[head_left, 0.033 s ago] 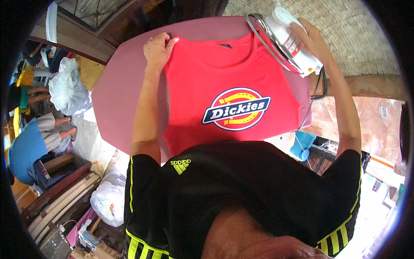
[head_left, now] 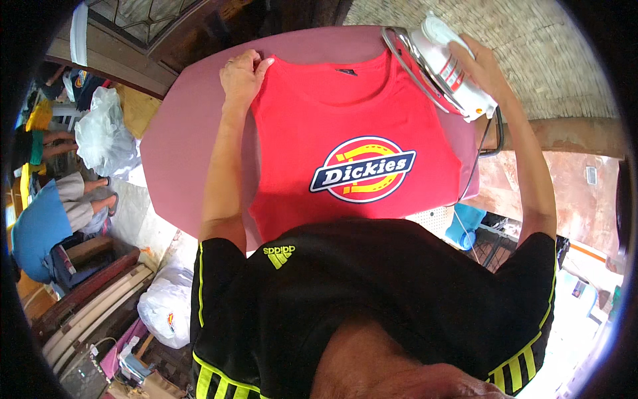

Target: The person irons a red Dickies t-shirt on a pink ironing board, then switches to a dark blue Dickies t-shirt. They smooth the fabric with their hands and use a white steam iron to press both shirts, finishing by folding the blue shirt.

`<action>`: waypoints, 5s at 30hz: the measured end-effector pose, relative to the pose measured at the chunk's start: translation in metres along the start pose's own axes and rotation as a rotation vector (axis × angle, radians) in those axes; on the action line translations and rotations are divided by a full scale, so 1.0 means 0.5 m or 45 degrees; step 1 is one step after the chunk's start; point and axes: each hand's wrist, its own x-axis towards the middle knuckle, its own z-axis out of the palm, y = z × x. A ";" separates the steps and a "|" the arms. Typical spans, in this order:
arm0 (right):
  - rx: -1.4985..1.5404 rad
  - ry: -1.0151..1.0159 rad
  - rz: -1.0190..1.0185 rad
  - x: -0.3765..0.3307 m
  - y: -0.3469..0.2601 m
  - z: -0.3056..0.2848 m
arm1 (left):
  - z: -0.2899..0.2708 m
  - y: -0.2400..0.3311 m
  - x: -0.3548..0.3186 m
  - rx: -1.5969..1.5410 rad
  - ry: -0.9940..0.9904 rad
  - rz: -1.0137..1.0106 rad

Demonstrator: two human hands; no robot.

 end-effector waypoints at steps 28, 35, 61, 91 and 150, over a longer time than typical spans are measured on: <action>-0.101 -0.442 -0.724 0.125 -0.062 0.187 | 0.075 0.144 -0.146 0.487 0.185 -0.044; -0.080 -0.484 -0.687 0.097 -0.008 0.166 | 0.074 0.144 -0.152 0.498 0.198 -0.062; 0.133 -0.266 -0.649 0.183 -0.285 0.373 | -0.012 0.159 -0.332 0.409 0.210 -0.557; -0.002 -0.682 -1.274 0.288 -0.275 0.361 | -0.105 0.238 -0.577 0.396 0.409 -1.015; -0.200 -0.431 -0.838 -0.014 0.062 0.089 | 0.026 0.342 -0.320 0.029 0.229 -0.041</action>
